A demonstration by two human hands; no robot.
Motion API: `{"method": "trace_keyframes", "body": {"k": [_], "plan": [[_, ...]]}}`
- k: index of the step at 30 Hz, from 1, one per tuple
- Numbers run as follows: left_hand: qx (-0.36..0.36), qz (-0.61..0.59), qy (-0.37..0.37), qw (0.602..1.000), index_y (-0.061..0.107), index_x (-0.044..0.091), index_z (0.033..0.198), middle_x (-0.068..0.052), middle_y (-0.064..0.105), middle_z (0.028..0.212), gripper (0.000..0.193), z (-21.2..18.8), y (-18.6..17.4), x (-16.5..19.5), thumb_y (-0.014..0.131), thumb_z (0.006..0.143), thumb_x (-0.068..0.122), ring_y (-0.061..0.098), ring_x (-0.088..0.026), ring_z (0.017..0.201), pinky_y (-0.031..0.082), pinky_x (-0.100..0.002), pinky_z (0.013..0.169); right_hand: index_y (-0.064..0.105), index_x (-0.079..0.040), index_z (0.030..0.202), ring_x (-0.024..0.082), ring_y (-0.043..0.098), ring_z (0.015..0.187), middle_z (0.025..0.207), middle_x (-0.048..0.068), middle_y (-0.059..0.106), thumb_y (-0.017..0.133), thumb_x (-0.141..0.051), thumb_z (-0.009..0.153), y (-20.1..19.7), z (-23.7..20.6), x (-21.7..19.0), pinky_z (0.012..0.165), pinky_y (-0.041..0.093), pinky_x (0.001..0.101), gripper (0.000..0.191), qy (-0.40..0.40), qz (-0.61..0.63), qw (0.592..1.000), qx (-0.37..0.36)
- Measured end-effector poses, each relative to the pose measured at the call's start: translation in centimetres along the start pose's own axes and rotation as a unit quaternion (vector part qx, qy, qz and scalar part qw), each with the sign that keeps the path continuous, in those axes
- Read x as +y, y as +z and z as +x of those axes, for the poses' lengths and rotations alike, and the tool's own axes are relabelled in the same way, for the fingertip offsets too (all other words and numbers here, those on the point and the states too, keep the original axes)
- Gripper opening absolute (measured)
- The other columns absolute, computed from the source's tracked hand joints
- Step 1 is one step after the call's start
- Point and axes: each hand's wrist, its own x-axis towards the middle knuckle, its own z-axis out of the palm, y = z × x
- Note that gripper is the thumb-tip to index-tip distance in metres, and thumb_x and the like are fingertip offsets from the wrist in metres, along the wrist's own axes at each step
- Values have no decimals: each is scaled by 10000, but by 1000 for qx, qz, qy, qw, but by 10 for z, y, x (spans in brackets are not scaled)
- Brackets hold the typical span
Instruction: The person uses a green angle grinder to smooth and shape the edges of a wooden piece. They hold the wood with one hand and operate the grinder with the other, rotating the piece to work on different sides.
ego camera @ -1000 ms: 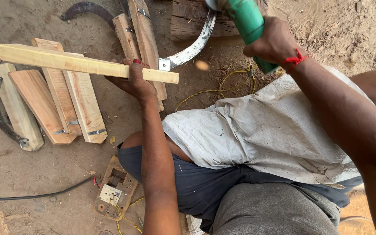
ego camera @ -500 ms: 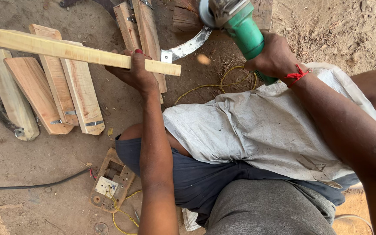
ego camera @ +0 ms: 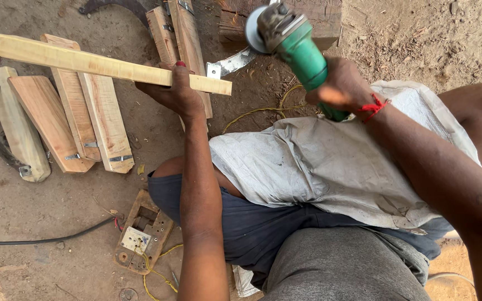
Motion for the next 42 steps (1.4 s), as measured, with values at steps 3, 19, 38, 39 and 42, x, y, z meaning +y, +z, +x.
{"method": "trace_keyframes", "body": {"k": [3,19,38,39,42], "plan": [[-7,6,26,1000,232,-44,1476,-159,472,1092,831,0,-2,-1,727,856,207,652,-218,955,654,-363,865,609,-1,1278,348,739,865,1006,224,735,843,-169,651,9,-21,-12,818,634,445,691,-34,-30,999,-22],[26,-51,-127,990,221,0,1395,-172,455,1007,821,20,-3,-6,654,720,178,621,-245,837,625,-385,745,627,120,1238,370,745,781,1008,297,714,863,-211,715,-53,75,26,686,658,416,663,-35,-70,993,88],[118,-56,-290,948,437,-181,1182,-262,566,1078,728,35,9,9,742,670,237,677,-353,951,633,-455,786,628,93,1229,378,751,784,983,301,713,862,-199,721,-29,22,16,715,663,454,631,-36,-84,994,63],[105,-64,-295,947,495,-204,1160,-261,583,1072,714,35,8,9,738,667,252,686,-356,929,632,-465,767,619,104,1239,379,752,793,989,302,711,857,-198,728,-29,21,15,718,667,454,639,-35,-80,994,72],[94,-88,-314,941,548,-175,1129,-261,600,1071,683,34,8,11,725,651,279,724,-369,926,668,-494,774,577,93,1303,378,754,805,994,292,704,846,-188,720,-32,13,10,715,672,453,701,-33,-73,993,84]]}}
